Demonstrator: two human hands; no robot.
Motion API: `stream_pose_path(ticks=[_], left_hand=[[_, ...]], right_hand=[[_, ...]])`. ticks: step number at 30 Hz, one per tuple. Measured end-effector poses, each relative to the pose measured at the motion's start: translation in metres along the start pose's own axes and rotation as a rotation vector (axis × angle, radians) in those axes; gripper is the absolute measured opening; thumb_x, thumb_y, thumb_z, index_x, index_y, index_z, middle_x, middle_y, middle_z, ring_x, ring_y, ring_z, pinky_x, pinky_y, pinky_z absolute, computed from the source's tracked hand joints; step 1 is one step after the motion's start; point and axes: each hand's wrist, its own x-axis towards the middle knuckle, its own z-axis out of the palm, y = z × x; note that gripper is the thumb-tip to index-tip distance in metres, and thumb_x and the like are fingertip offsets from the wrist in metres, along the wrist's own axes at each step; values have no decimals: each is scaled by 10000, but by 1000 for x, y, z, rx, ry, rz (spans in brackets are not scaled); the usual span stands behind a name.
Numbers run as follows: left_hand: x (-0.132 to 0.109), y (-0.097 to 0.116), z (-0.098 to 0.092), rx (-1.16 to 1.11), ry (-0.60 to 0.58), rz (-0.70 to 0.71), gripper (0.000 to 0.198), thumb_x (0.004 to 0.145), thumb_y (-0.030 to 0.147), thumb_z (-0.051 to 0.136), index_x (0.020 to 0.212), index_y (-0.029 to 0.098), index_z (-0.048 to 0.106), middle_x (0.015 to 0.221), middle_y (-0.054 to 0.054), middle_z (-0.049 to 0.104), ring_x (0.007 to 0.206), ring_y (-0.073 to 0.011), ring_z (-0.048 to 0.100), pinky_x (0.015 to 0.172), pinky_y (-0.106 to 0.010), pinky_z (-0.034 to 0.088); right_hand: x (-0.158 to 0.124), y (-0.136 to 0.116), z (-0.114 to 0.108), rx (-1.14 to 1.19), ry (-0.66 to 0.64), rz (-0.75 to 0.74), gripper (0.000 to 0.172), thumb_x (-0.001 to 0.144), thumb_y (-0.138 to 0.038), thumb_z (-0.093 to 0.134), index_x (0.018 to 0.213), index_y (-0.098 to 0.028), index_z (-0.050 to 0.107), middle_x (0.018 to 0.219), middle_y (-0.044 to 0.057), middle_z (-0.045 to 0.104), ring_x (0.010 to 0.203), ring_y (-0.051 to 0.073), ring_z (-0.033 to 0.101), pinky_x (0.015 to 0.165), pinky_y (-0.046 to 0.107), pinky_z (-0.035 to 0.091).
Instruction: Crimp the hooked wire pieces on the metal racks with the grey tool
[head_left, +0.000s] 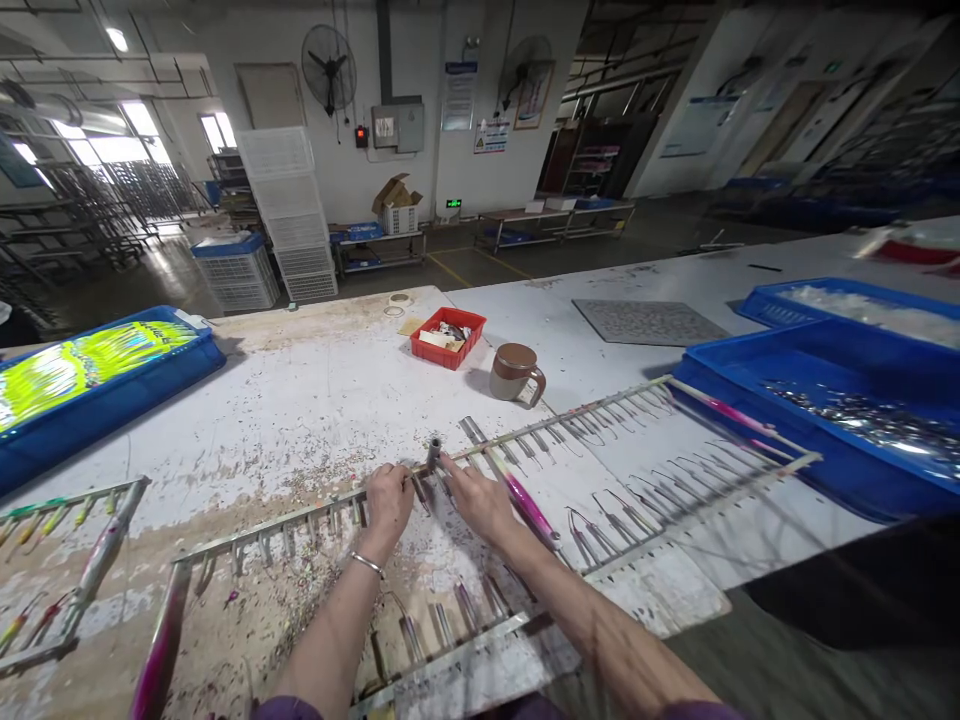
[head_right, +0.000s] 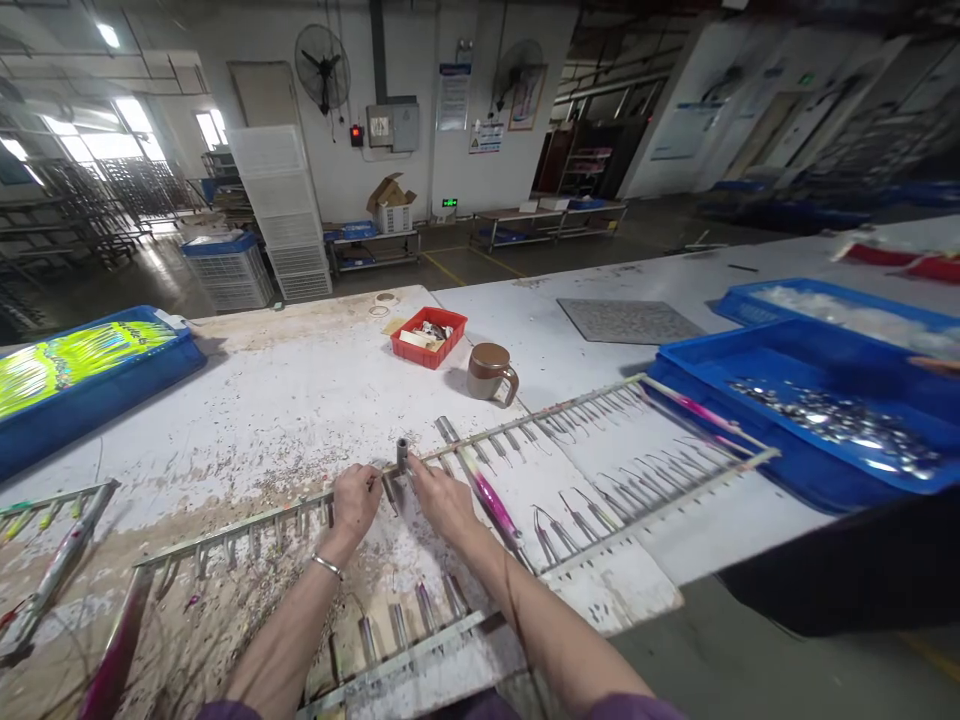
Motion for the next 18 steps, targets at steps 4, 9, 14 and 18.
stream_pose_path(ticks=[4, 9, 14, 18], left_hand=[[1, -1, 1, -4, -1, 8, 207, 899, 91, 611, 919, 216, 775, 917, -61, 722, 940, -221, 663, 875, -322, 438], [1, -2, 2, 0, -2, 8, 193, 903, 104, 620, 925, 221, 772, 921, -59, 729, 948, -223, 669, 882, -324, 441], [1, -2, 4, 9, 5, 1, 198, 896, 88, 625, 916, 220, 772, 924, -57, 736, 954, -223, 673, 885, -323, 435], [2, -2, 4, -1, 11, -5, 210, 892, 84, 614, 913, 218, 776, 913, -56, 728, 937, -224, 666, 879, -328, 441]], right_hand=[[6, -2, -9, 69, 124, -22, 472, 1128, -322, 435, 1564, -259, 603, 993, 100, 800, 844, 206, 750, 704, 260, 557], [1, -3, -6, 36, 32, -11, 424, 1106, -270, 472, 1469, -254, 691, 918, 83, 803, 760, 194, 743, 653, 253, 534], [-1, 2, -13, 76, 87, -25, 441, 1118, -310, 460, 1518, -270, 643, 988, 87, 811, 855, 207, 762, 689, 262, 550], [-4, 1, -8, 116, 169, -46, 477, 1125, -311, 398, 1534, -225, 628, 1017, 108, 807, 868, 210, 755, 731, 281, 575]])
